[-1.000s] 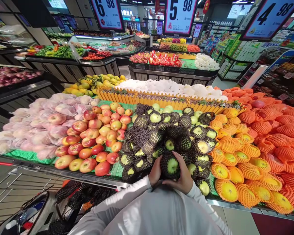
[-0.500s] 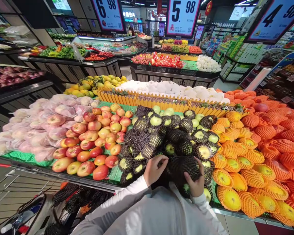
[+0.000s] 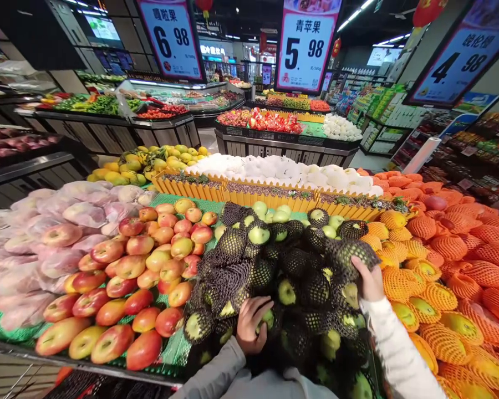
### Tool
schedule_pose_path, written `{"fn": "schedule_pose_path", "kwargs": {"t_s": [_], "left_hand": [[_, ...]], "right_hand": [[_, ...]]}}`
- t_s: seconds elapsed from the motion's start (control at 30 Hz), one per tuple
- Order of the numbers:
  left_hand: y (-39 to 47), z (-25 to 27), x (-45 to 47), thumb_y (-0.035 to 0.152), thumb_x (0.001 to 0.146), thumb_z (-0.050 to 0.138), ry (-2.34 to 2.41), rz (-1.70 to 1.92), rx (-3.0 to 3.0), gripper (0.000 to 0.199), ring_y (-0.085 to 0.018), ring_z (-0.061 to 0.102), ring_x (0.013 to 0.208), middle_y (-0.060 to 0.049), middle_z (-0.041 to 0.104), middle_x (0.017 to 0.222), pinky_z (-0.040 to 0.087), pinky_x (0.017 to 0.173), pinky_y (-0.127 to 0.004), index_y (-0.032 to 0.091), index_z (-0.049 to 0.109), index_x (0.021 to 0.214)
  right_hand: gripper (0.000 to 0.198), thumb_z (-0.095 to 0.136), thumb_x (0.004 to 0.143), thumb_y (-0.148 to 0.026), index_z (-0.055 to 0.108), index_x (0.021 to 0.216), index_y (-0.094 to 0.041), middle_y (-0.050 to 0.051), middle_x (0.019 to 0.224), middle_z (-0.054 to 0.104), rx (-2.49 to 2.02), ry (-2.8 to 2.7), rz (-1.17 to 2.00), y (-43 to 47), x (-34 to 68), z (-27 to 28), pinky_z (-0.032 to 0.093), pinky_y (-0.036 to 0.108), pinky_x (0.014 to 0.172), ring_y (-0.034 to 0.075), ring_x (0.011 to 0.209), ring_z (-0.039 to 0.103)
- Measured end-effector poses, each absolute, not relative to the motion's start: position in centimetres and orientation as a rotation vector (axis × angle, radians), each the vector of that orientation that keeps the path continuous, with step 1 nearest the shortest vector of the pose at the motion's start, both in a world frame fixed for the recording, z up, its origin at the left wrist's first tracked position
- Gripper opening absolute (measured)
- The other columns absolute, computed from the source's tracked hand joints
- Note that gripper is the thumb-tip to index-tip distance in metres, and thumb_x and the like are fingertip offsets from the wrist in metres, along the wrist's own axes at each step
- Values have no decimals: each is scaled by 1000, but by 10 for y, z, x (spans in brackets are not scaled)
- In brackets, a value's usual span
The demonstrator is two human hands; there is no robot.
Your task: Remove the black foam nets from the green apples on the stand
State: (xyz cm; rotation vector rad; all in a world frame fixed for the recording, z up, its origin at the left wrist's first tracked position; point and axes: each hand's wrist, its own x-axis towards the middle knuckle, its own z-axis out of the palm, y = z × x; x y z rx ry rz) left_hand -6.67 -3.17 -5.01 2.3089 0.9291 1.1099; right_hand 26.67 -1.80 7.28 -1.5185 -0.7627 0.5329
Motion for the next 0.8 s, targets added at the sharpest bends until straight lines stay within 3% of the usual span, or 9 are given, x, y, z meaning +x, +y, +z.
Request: {"fn": "schedule_pose_path", "kwargs": {"t_s": [0.13,0.37,0.6,0.67,0.8], "left_hand": [[-31,-58,-69,31,81,43,906,1049,2303,63,-35,60,115,-8,63,128,48,94,-60,41,36,143],[-33,-75,-66,35,80,39,944,1095,2292,64,-36,63,112,-8,66,124,52,87,-61,44,36,143],[-29,-95,-62,42,87,29,909,1226,2369,57,-33,69,102,-9,71,116,57,77,-54,39,40,143],[-26,-96,-64,44,87,28,884,1233,2393,58,-32,70,98,-9,72,114,59,75,-52,39,39,144],[-23,-97,-69,52,85,29,825,1134,2409,64,-35,71,96,-11,72,113,60,71,-54,43,30,148]], "right_hand": [[82,79,54,-53,51,122,-16,12,119,65,-1731,-830,534,89,293,104,53,36,92,25,105,64],[83,82,55,-42,47,126,-17,15,123,62,-2116,-1029,460,233,291,74,48,43,97,30,110,62],[96,86,57,-41,42,134,-6,27,124,59,-2406,-1240,429,278,274,38,43,50,101,39,117,57],[90,84,63,-44,44,134,-5,26,121,61,-2459,-1295,455,282,270,30,45,49,99,36,115,59],[52,64,87,-43,53,127,-13,14,123,61,-2527,-1363,472,292,265,22,45,50,100,27,114,59]]}}
